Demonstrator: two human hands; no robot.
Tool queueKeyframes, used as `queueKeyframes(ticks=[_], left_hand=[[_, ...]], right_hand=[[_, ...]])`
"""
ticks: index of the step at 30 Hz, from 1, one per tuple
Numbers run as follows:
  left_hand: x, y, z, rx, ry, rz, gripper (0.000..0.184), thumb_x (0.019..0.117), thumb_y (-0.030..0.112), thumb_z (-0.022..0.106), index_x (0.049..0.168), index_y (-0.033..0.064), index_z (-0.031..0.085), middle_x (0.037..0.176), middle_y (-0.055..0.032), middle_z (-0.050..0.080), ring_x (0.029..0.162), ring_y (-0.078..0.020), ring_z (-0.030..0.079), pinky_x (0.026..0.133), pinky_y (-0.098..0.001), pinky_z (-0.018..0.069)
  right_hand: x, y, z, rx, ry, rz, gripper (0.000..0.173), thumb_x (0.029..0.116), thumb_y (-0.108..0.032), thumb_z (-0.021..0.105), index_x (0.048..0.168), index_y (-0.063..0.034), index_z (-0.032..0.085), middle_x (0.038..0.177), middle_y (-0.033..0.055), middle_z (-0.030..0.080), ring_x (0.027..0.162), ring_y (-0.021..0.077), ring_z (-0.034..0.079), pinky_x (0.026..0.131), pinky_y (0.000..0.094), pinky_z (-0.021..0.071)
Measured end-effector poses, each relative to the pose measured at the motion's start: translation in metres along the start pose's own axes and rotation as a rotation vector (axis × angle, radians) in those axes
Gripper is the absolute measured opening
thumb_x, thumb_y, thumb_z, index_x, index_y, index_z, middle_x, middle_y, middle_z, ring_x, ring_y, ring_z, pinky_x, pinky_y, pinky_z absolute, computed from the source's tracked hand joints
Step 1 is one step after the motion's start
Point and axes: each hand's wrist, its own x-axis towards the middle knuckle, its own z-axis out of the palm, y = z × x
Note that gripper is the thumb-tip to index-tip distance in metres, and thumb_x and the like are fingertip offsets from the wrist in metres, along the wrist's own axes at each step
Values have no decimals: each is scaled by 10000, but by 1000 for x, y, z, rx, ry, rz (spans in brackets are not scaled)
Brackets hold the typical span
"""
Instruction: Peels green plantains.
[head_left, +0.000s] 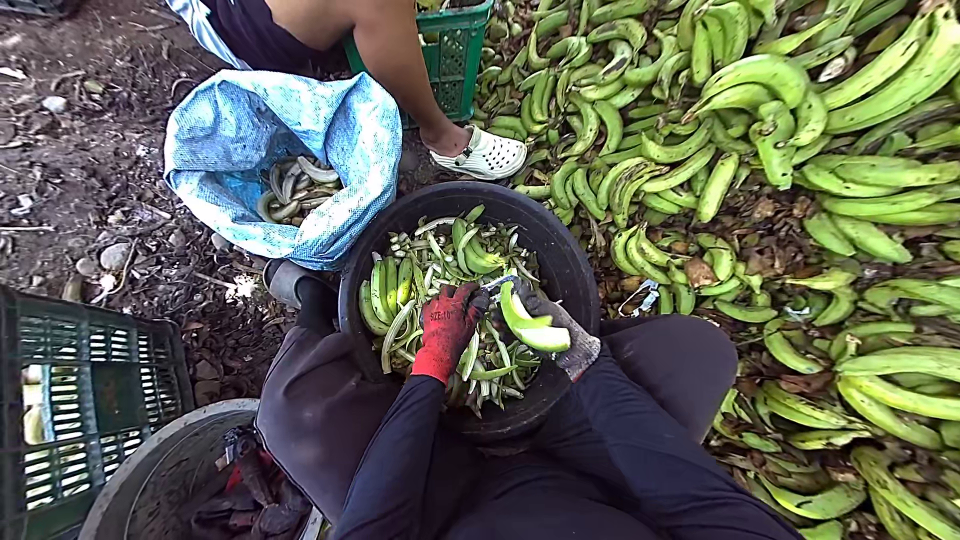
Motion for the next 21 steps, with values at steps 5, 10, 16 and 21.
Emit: queueKeyframes(ticks=[5, 10, 16, 21], left_hand=[[13, -7, 2, -89, -22, -140, 451, 1075, 501, 394, 1383, 263, 622, 1240, -119, 690, 1096, -326, 678, 919, -598, 546], [-16, 21, 1, -200, -70, -11, 571, 1036, 588, 367, 1412, 222, 593, 1206, -113, 697, 1055, -278, 692, 909, -553, 562], [-34, 39, 10, -63, 188, 68, 551, 978, 616, 484, 1305, 224, 693, 1154, -152, 703, 1033, -362, 680, 883, -589, 529], [-29, 40, 2, -44, 224, 13, 504, 990, 563, 500, 1312, 228, 694, 1168, -153, 692, 1037, -365, 670, 887, -597, 515]], right_hand=[[-12, -1, 10, -489, 234, 131, 518, 1064, -506, 431, 1371, -126, 603, 1215, 88, 701, 1085, 186, 686, 938, 419, 583], [17, -6, 9, -188, 670, -96, 530, 1042, -501, 489, 1336, -75, 607, 1234, 130, 664, 1123, 218, 641, 938, 455, 552], [29, -52, 52, 262, 868, -274, 571, 1076, -505, 398, 1396, -48, 516, 1273, 185, 610, 1119, 272, 632, 927, 497, 548], [38, -55, 62, 282, 969, -304, 589, 1069, -521, 405, 1385, -34, 507, 1235, 195, 620, 1082, 278, 644, 896, 498, 558]])
